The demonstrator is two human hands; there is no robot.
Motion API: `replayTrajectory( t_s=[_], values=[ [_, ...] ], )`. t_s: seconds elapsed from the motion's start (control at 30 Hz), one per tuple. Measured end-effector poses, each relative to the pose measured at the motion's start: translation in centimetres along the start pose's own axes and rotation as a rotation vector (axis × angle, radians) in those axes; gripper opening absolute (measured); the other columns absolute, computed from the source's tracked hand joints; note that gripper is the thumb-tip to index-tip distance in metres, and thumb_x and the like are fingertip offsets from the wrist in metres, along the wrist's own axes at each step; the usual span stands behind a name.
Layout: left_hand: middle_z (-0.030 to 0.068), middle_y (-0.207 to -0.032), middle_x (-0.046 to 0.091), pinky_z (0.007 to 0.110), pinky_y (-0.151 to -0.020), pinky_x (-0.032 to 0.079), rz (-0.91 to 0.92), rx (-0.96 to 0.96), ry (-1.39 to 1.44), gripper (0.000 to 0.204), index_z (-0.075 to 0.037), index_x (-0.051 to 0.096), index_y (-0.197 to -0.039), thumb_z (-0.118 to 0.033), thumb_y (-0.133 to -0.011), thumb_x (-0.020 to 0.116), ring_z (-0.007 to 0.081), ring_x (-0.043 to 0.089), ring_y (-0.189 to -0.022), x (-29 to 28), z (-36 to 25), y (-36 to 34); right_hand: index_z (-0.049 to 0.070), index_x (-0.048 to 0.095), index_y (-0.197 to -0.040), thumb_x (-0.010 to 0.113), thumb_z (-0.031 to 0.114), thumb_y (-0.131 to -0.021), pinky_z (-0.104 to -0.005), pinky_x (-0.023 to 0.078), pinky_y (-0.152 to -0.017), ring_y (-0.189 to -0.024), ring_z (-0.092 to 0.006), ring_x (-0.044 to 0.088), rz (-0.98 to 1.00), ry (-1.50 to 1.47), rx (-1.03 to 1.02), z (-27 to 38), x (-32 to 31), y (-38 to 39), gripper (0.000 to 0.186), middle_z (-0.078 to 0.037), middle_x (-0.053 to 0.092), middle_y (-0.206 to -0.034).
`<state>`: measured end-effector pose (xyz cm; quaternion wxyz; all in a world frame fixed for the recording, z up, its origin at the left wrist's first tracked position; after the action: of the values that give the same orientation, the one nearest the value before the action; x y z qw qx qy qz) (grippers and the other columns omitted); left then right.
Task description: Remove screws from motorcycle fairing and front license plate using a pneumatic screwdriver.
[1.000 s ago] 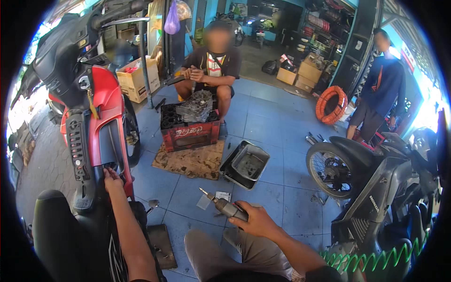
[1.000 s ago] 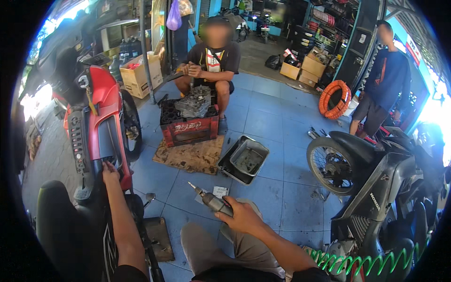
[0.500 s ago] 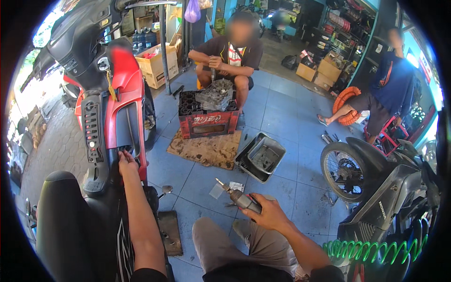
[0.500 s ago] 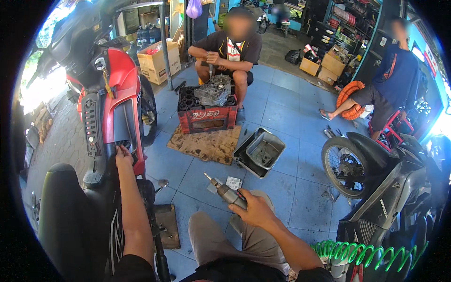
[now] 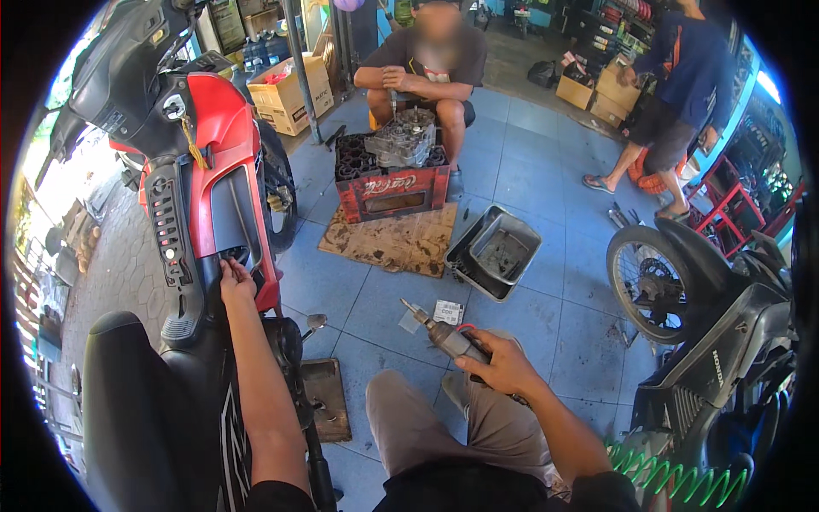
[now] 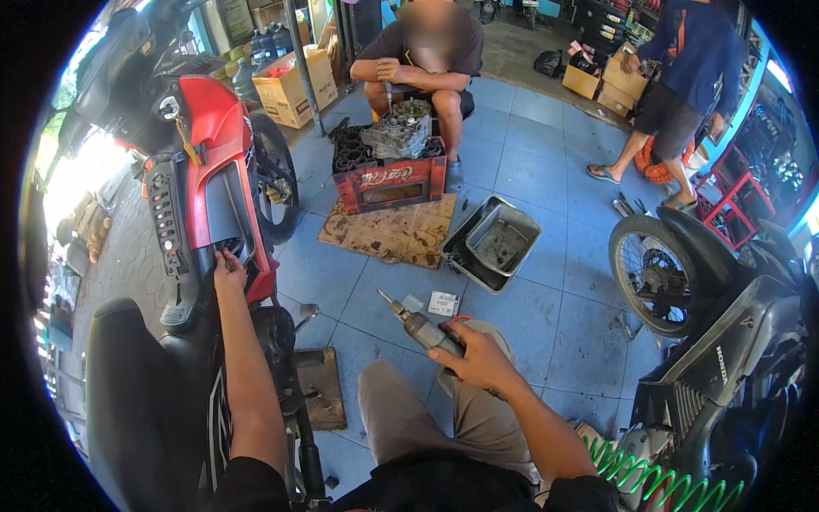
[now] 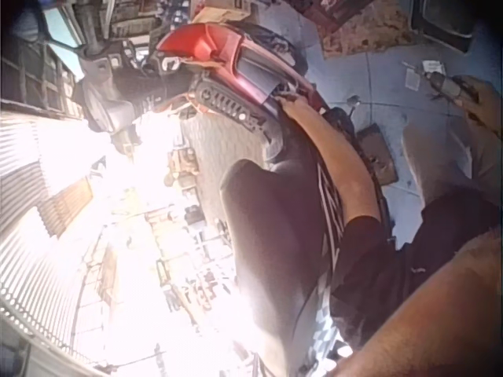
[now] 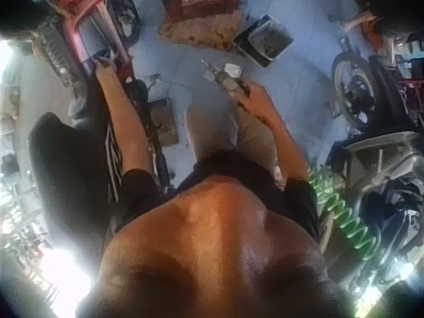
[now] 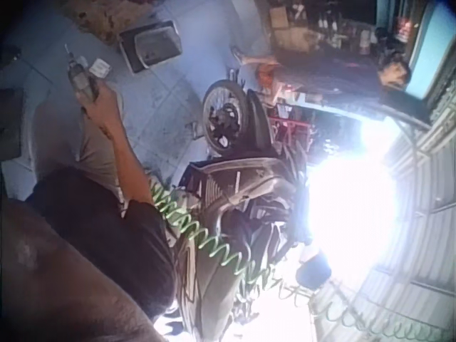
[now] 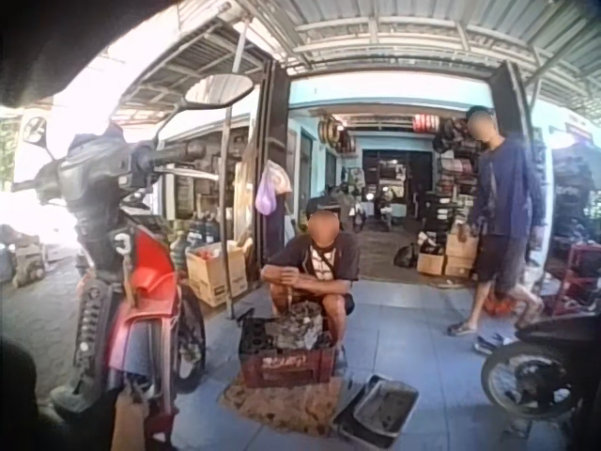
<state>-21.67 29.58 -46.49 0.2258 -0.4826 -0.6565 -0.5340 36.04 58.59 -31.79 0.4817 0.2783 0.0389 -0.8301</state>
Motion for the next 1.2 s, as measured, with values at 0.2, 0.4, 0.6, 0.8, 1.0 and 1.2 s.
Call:
replayTrajectory(
  t_s=[0.2, 0.4, 0.6, 0.8, 1.0, 1.2],
  values=[
    [0.0083, -0.092, 0.073, 0.023, -0.064, 0.06, -0.013, 0.003, -0.004, 0.019, -0.001, 0.069, -0.1, -0.018, -0.092, 0.073, 0.0155, 0.07, -0.078, -0.2, -0.6, 0.1, 0.002, 0.058, -0.131, 0.076, 0.042, -0.086, -0.0319, 0.05, -0.056, -0.056, -0.0152, 0.061, 0.02, -0.039, -0.017, 0.4, 0.1, -0.4, 0.063, -0.011, 0.067, -0.08],
    [0.0117, -0.097, 0.071, 0.024, -0.063, 0.062, 0.028, -0.007, 0.003, 0.03, 0.007, 0.066, -0.105, -0.017, -0.09, 0.074, 0.018, 0.069, -0.079, 0.2, -0.2, 0.5, 0.001, 0.058, -0.13, 0.076, 0.042, -0.086, -0.0301, 0.049, -0.055, -0.056, -0.0137, 0.06, 0.032, -0.06, -0.008, 0.1, -0.3, -0.4, 0.062, -0.009, 0.066, -0.082],
    [0.0097, -0.093, 0.073, 0.024, -0.064, 0.061, 0.039, -0.016, -0.002, 0.023, 0.001, 0.068, -0.103, -0.018, -0.091, 0.072, 0.0163, 0.07, -0.077, 0.1, -0.7, -0.2, 0.001, 0.058, -0.131, 0.077, 0.042, -0.086, -0.0298, 0.049, -0.055, -0.057, -0.0125, 0.06, 0.048, -0.072, -0.048, -0.4, 0.0, -0.8, 0.063, -0.009, 0.066, -0.084],
    [0.0096, -0.092, 0.073, 0.024, -0.063, 0.061, 0.014, -0.036, -0.014, 0.021, 0.0, 0.069, -0.102, -0.018, -0.092, 0.072, 0.0156, 0.069, -0.075, 0.2, 0.0, 0.7, 0.0, 0.057, -0.13, 0.077, 0.041, -0.086, -0.0294, 0.049, -0.056, -0.059, -0.014, 0.06, 0.043, -0.122, -0.002, -0.7, -0.3, -0.7, 0.063, -0.01, 0.067, -0.088],
    [0.0102, -0.096, 0.072, 0.024, -0.064, 0.061, 0.038, -0.024, -0.005, 0.02, 0.0, 0.069, -0.103, -0.017, -0.093, 0.071, 0.0165, 0.07, -0.078, 0.5, -0.2, 0.7, -0.001, 0.058, -0.13, 0.076, 0.037, -0.087, -0.0293, 0.049, -0.054, -0.062, -0.0132, 0.062, 0.04, -0.169, -0.011, -0.2, -0.6, -0.6, 0.061, -0.013, 0.068, -0.098],
    [0.0095, -0.097, 0.072, 0.025, -0.066, 0.062, -0.051, -0.025, 0.041, 0.019, -0.003, 0.07, -0.108, -0.016, -0.094, 0.07, 0.0177, 0.07, -0.081, -0.2, 0.4, 0.2, -0.001, 0.058, -0.131, 0.076, 0.038, -0.086, -0.033, 0.053, -0.061, -0.064, -0.0152, 0.065, 0.087, -0.13, 0.097, -0.6, 0.1, -0.7, 0.063, -0.015, 0.07, -0.102]
  ],
)
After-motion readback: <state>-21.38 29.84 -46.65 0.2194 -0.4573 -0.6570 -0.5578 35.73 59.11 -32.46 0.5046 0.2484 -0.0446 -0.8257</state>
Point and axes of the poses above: each hand's wrist, its own y-axis away from the middle knuckle, its own x-axis out of the palm, z = x × y, the point moved 10 cm from there along -y, towards the middle knuckle
